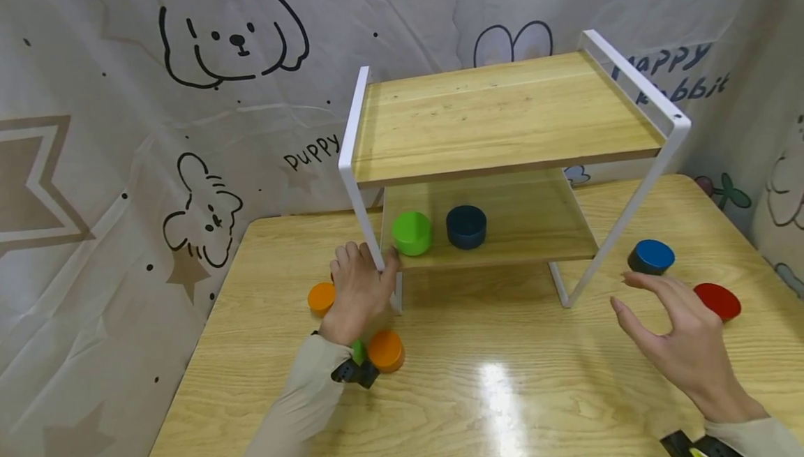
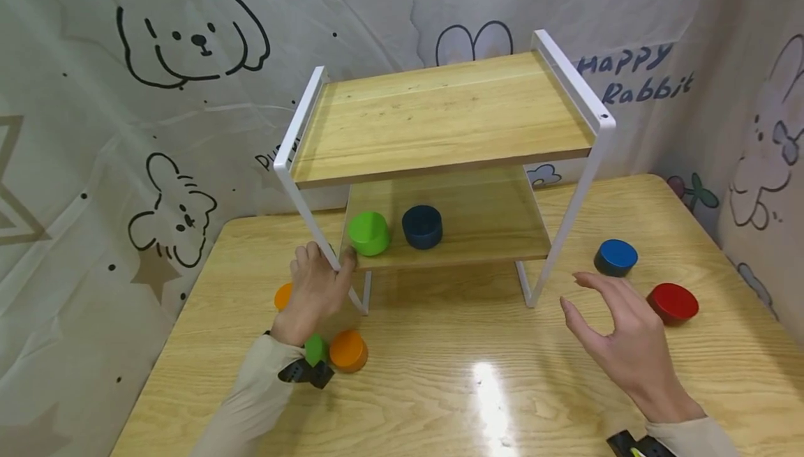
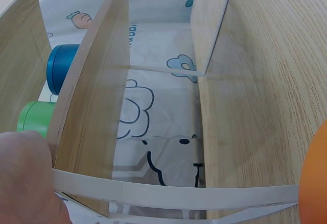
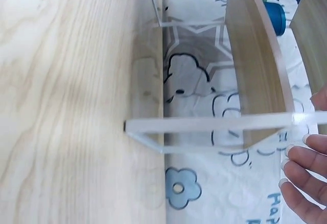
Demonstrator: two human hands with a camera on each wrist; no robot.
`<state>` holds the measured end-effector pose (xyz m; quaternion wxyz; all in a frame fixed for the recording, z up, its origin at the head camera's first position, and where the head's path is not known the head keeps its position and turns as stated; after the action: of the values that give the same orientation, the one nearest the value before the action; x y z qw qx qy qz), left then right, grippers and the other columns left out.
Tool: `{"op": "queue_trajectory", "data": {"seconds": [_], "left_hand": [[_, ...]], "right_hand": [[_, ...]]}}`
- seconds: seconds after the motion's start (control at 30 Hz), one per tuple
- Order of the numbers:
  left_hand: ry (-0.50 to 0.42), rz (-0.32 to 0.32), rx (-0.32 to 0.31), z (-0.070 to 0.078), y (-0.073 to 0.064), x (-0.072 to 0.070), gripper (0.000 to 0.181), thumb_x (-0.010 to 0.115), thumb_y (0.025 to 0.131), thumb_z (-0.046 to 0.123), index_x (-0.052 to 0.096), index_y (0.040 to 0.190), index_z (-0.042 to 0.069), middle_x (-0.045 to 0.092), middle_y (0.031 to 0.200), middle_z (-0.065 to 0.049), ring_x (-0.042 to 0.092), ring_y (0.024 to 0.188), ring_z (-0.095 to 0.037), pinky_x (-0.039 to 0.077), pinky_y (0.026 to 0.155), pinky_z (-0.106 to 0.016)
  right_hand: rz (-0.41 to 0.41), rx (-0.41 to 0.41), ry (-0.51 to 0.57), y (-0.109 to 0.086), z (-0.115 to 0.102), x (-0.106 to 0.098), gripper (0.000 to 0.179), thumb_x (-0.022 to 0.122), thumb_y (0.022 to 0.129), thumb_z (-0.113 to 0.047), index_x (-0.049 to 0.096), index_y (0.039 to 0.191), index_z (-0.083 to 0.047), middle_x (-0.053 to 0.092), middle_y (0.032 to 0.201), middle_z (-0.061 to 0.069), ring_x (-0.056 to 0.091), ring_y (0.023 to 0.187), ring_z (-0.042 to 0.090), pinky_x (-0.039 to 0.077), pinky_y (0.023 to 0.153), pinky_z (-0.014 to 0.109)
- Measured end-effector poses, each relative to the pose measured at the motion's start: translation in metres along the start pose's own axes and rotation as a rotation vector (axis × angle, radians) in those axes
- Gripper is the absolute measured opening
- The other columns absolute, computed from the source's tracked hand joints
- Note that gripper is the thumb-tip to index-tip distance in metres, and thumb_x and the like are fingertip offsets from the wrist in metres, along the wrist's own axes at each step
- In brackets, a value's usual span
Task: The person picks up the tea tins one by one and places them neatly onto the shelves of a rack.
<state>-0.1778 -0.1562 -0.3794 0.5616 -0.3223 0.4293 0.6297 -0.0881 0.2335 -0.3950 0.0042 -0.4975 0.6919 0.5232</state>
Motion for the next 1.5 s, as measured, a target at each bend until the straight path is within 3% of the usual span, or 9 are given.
{"op": "queue_trajectory", "data": {"seconds": [0.1, 0.27, 0.4, 0.5, 0.7, 0.8, 1.0, 1.3, 1.5], "left_hand": [[0.006, -0.003, -0.002, -0.001, 0.000, 0.000, 0.046, 0.034, 0.098, 0.043, 0.048, 0.083, 0.001, 0.038, 0.083, -0.014, 0.033, 0.081, -0.033, 0.024, 0.072, -0.040], [0.002, -0.005, -0.011, -0.001, -0.002, 0.000, 0.046, 0.034, 0.099, 0.042, 0.047, 0.083, 0.001, 0.037, 0.084, -0.014, 0.033, 0.082, -0.033, 0.024, 0.073, -0.040], [-0.003, -0.001, -0.008, -0.001, -0.002, 0.000, 0.045, 0.034, 0.099, 0.042, 0.047, 0.082, 0.001, 0.038, 0.083, -0.014, 0.033, 0.081, -0.033, 0.024, 0.073, -0.040], [-0.001, 0.005, -0.006, -0.002, -0.002, 0.000, 0.045, 0.034, 0.099, 0.042, 0.047, 0.082, 0.001, 0.038, 0.083, -0.014, 0.033, 0.081, -0.033, 0.024, 0.072, -0.040], [-0.004, 0.009, 0.000, -0.002, -0.001, 0.000, 0.045, 0.034, 0.099, 0.041, 0.047, 0.082, 0.002, 0.038, 0.083, -0.014, 0.033, 0.082, -0.033, 0.024, 0.072, -0.040], [0.000, 0.007, 0.001, -0.002, 0.000, 0.001, 0.045, 0.034, 0.099, 0.041, 0.048, 0.082, 0.002, 0.038, 0.083, -0.014, 0.033, 0.082, -0.033, 0.025, 0.072, -0.040], [0.002, 0.006, 0.006, -0.001, 0.000, 0.000, 0.046, 0.034, 0.099, 0.041, 0.048, 0.083, 0.001, 0.038, 0.083, -0.015, 0.033, 0.081, -0.033, 0.025, 0.072, -0.040], [0.002, 0.005, 0.007, -0.001, -0.001, 0.000, 0.045, 0.034, 0.099, 0.042, 0.047, 0.082, 0.002, 0.038, 0.082, -0.014, 0.033, 0.080, -0.033, 0.024, 0.071, -0.040], [0.000, 0.000, 0.009, -0.001, -0.001, 0.000, 0.045, 0.034, 0.099, 0.042, 0.046, 0.080, 0.003, 0.037, 0.081, -0.013, 0.033, 0.079, -0.032, 0.023, 0.070, -0.039]], "right_hand": [[-0.014, 0.028, -0.057, -0.004, 0.009, -0.004, 0.041, 0.075, 0.076, -0.016, 0.065, 0.111, 0.005, 0.066, 0.102, 0.022, 0.055, 0.105, 0.008, 0.028, 0.095, 0.006], [-0.070, 0.128, -0.189, -0.014, 0.033, -0.011, 0.045, 0.076, 0.076, -0.013, 0.062, 0.115, 0.005, 0.063, 0.103, 0.023, 0.055, 0.087, 0.035, 0.034, 0.077, 0.017], [-0.115, 0.243, -0.267, -0.026, 0.058, -0.017, 0.047, 0.072, 0.083, -0.019, 0.057, 0.119, 0.007, 0.058, 0.107, 0.030, 0.051, 0.093, 0.045, 0.043, 0.081, 0.045], [-0.137, 0.294, -0.314, -0.031, 0.073, -0.022, 0.049, 0.070, 0.084, -0.019, 0.054, 0.121, 0.010, 0.055, 0.111, 0.035, 0.047, 0.100, 0.052, 0.037, 0.082, 0.065], [-0.218, 0.395, -0.408, -0.040, 0.099, -0.026, 0.056, 0.069, 0.082, -0.014, 0.046, 0.123, 0.015, 0.048, 0.114, 0.040, 0.043, 0.102, 0.054, 0.037, 0.083, 0.066], [-0.271, 0.463, -0.439, -0.045, 0.110, -0.026, 0.060, 0.070, 0.081, -0.011, 0.041, 0.125, 0.018, 0.042, 0.118, 0.042, 0.037, 0.108, 0.055, 0.031, 0.094, 0.066], [-0.300, 0.520, -0.475, -0.051, 0.121, -0.026, 0.065, 0.070, 0.079, -0.006, 0.036, 0.126, 0.021, 0.037, 0.122, 0.044, 0.032, 0.114, 0.057, 0.017, 0.109, 0.061], [-0.339, 0.693, -0.488, -0.051, 0.132, -0.024, 0.072, 0.069, 0.082, -0.003, 0.026, 0.135, 0.021, 0.029, 0.133, 0.043, 0.027, 0.124, 0.057, 0.030, 0.099, 0.066], [-0.377, 0.756, -0.472, -0.050, 0.137, -0.022, 0.073, 0.067, 0.084, -0.005, 0.022, 0.137, 0.020, 0.028, 0.129, 0.045, 0.028, 0.118, 0.058, 0.036, 0.093, 0.067]]}}
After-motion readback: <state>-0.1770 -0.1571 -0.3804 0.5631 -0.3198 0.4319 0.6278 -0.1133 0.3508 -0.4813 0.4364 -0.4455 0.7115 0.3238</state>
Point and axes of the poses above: each hand's wrist, its own y-axis towards the middle knuckle, its own x-axis out of the palm, z = x × y, the point moved 3 cm from there along y, towards the middle knuckle
